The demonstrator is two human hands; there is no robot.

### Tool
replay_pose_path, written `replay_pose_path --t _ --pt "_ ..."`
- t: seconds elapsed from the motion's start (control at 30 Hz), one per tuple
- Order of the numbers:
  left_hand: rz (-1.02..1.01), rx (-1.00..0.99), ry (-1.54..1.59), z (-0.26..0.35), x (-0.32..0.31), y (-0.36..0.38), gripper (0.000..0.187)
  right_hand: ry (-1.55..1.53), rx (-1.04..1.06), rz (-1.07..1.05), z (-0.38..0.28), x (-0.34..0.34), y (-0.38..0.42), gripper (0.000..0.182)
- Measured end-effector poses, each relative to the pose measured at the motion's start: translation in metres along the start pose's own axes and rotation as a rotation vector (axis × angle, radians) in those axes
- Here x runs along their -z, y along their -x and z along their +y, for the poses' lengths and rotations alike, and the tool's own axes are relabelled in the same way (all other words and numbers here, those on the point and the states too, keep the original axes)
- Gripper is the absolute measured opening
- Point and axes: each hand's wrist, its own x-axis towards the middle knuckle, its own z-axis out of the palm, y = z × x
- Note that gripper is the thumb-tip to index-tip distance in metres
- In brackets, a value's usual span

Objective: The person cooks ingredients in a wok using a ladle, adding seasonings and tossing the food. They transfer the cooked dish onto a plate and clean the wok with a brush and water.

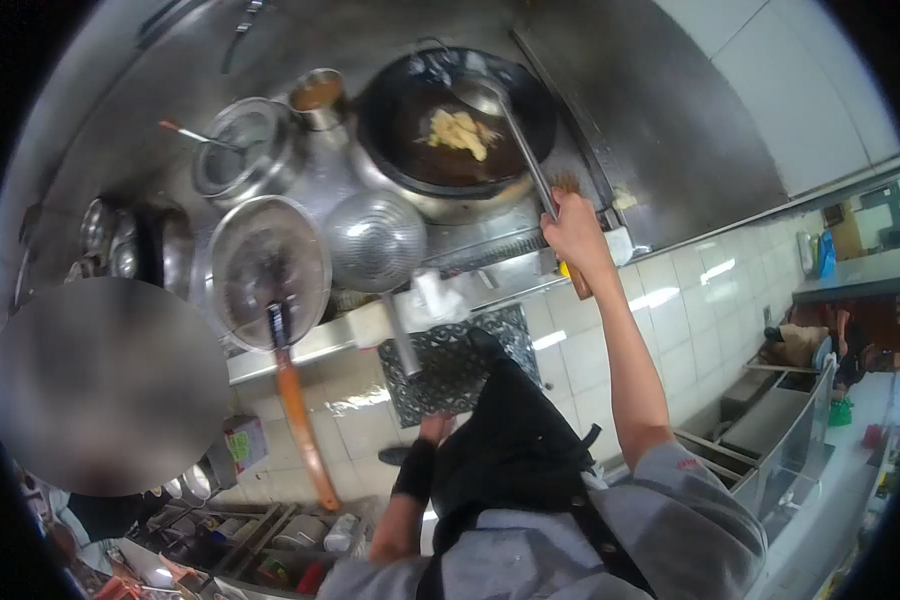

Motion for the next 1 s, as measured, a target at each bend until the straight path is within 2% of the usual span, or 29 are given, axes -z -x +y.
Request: replay_pose_path --t 0.03,0.07,0.1,0.17,0.23,0.3,0.37,0.47,0.6,0.7,0.73,0.77,0.83,0.87,0.93,0.97,1.0 --pt "-0.176 0.017 0.628 0.029 -0.024 -0.039 0.037 -0.020 -0.002 0.001 0.008 0.009 0.002 0.026" --pt "-0.160 0.287 1.097 0.104 -0.040 -0.064 0.040 -0.007 0.018 0.000 0.019 0.014 -0.004 0.027" --pt "-0.138 0.345 1.216 0.166 -0.057 -0.096 0.027 0.007 0.044 -0.004 0.032 0.015 -0.013 0.029" --pt "-0.207 0.073 1.497 0.204 -0.117 -0.179 0.028 0.140 0.193 0.065 0.073 -0.008 -0.025 0.040" --pt "-0.044 0.261 1.737 0.283 -0.147 -0.223 0.037 -0.020 -0.021 -0.128 0.074 0.000 -0.035 0.041" --pt "0.098 0.341 1.873 0.329 -0.165 -0.252 0.036 -0.172 -0.125 -0.233 0.084 0.013 -0.034 0.042" --pt "0.143 0.360 1.880 0.353 -0.178 -0.268 0.035 -0.332 -0.106 -0.236 0.095 0.022 -0.028 0.044" --pt "0.149 0.389 1.862 0.363 -0.189 -0.279 0.033 -0.194 -0.021 -0.135 0.094 0.034 -0.014 0.046" --pt "0.113 0.432 1.825 0.358 -0.197 -0.287 0.032 -0.029 -0.025 -0.151 0.088 0.035 -0.022 0.047" --pt "0.052 0.456 1.787 0.347 -0.198 -0.288 0.031 -0.061 0.009 -0.203 0.093 0.023 -0.039 0.047" --pt "0.027 0.464 1.770 0.343 -0.197 -0.287 0.031 -0.185 -0.156 -0.292 0.095 0.023 -0.042 0.047" --pt "-0.002 0.470 1.748 0.338 -0.196 -0.285 0.031 -0.182 -0.103 -0.293 0.098 0.022 -0.043 0.047" --pt "-0.147 0.520 1.598 0.322 -0.193 -0.269 0.030 0.008 0.054 -0.234 0.092 0.030 -0.033 0.047" --pt "-0.231 0.527 1.503 0.309 -0.193 -0.261 0.030 0.009 0.185 -0.163 0.104 0.036 -0.025 0.048" --pt "-0.629 0.649 1.042 0.291 -0.176 -0.230 0.030 0.091 0.027 -0.318 0.075 0.084 -0.020 0.046" --pt "-0.879 0.682 0.750 0.277 -0.170 -0.218 0.030 0.159 0.037 -0.377 0.072 0.106 -0.018 0.046" --pt "-0.964 0.594 0.612 0.280 -0.149 -0.189 0.030 0.154 0.086 -0.410 0.071 0.123 -0.015 0.047"
